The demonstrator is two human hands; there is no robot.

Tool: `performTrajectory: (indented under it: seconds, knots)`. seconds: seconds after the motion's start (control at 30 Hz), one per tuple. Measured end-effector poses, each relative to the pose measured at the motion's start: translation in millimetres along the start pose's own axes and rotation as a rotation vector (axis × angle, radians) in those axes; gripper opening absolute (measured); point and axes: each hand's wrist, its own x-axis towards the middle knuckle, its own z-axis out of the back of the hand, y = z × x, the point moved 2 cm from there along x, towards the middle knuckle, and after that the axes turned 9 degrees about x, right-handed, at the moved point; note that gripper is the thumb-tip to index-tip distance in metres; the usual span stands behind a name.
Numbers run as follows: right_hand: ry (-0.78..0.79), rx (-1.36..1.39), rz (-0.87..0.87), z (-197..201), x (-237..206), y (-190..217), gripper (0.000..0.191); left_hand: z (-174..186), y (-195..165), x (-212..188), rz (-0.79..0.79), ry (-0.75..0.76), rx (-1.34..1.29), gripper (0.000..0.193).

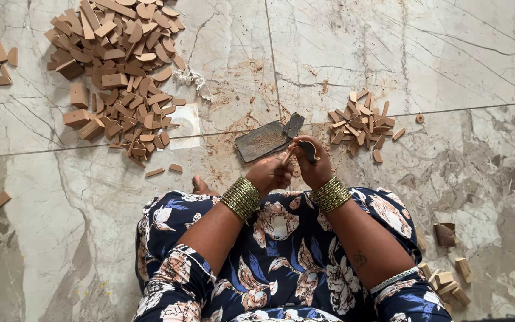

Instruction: The person sits on the floor and repeatedly rubs small wooden pieces against a fixed blade tool to shape them. Finished pieces are placed in a pile to the left while wood shavings accumulate around the tool.

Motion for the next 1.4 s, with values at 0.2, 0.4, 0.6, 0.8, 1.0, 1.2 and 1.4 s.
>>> performTrajectory:
  seconds: [0.2,0.4,0.6,0.8,1.0,1.2,1.4]
  knots:
    - [0.041,-0.252,0.17,-6,3,9,0.029,7,2,4,-0.072,-0.014,-0.129,0.036]
    - [0.328,-0.971,0.346,-34,-2,27,0.07,24,20,25,-0.196,-0.178,0.353,0.023]
    - [0.237,-1.066,0.015,-28,-1,19,0.068,8,18,12,-0.141,-0.019,0.219,0.033]
    - [0.111,-0.997,-0.209,-8,5,16,0.069,1,7,-12,-0.213,-0.109,0.085,0.031]
    - [0.293,-0.94,0.608,-46,-35,50,0.049,-11,0,-32,-0.319,-0.348,1.026,0.023]
    - [0.112,-0.949,0.232,-28,-39,91,0.067,-33,12,-81,-0.333,-0.192,0.289,0.035]
    - [0.2,-0.775,0.927,-63,-86,123,0.037,-34,1,-114,-0.328,-0.255,0.28,0.035]
